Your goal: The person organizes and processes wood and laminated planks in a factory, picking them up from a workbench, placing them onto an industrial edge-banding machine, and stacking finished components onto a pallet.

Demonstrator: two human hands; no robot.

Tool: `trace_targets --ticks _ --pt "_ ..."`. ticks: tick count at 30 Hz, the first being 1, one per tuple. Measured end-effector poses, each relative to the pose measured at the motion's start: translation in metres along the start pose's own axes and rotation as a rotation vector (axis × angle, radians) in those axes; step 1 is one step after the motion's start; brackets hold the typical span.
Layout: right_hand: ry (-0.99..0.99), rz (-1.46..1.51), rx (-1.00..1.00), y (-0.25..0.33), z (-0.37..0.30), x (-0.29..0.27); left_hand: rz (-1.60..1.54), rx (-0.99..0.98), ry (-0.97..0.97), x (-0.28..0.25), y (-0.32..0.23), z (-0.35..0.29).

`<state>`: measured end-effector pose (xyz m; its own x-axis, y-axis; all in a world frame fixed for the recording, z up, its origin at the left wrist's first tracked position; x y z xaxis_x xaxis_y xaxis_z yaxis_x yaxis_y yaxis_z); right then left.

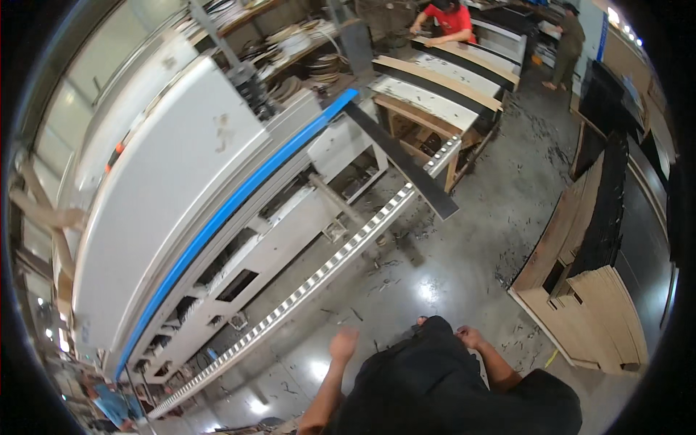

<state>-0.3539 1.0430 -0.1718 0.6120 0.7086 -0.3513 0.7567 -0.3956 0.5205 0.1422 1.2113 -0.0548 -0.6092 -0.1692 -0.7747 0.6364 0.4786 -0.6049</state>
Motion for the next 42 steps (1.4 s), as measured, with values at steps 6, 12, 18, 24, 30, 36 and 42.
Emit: trace_targets --ticks 6,12,18,24,30,36,42 --pt "-0.239 0.154 0.136 -0.016 0.023 -0.094 -0.125 0.155 0.067 0.019 -0.175 0.137" --pt "-0.405 0.279 0.074 0.017 0.05 -0.168 -0.447 0.267 -0.174 0.038 -0.267 0.314" --pt "-0.33 0.557 0.122 -0.003 0.079 -0.187 -0.577 0.048 -0.335 0.076 -0.271 0.543" --pt "-0.34 0.843 0.291 -0.055 0.048 -0.192 -1.053 -0.302 -0.2 0.129 -0.307 0.664" --pt "-0.246 0.735 0.129 -0.111 0.097 -0.232 -1.043 0.004 -0.323 0.145 -0.408 0.728" --pt "-0.189 1.286 0.164 -0.094 0.202 -0.364 -0.671 0.005 -0.487 0.174 -0.521 0.824" --pt "-0.276 1.05 0.093 -0.034 0.307 -0.567 -0.269 -0.226 -0.453 0.214 -0.603 0.914"
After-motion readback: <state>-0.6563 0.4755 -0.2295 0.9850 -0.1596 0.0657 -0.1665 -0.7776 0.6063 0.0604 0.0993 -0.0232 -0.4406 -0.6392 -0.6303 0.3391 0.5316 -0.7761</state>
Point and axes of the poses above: each hand's wrist, its own z-axis towards the middle knuckle, its own x-axis out of the palm, y = z × x, the point moved 6 cm from there along z, towards the middle knuckle, and after that the axes turned 10 degrees about x, right-handed, at the moved point
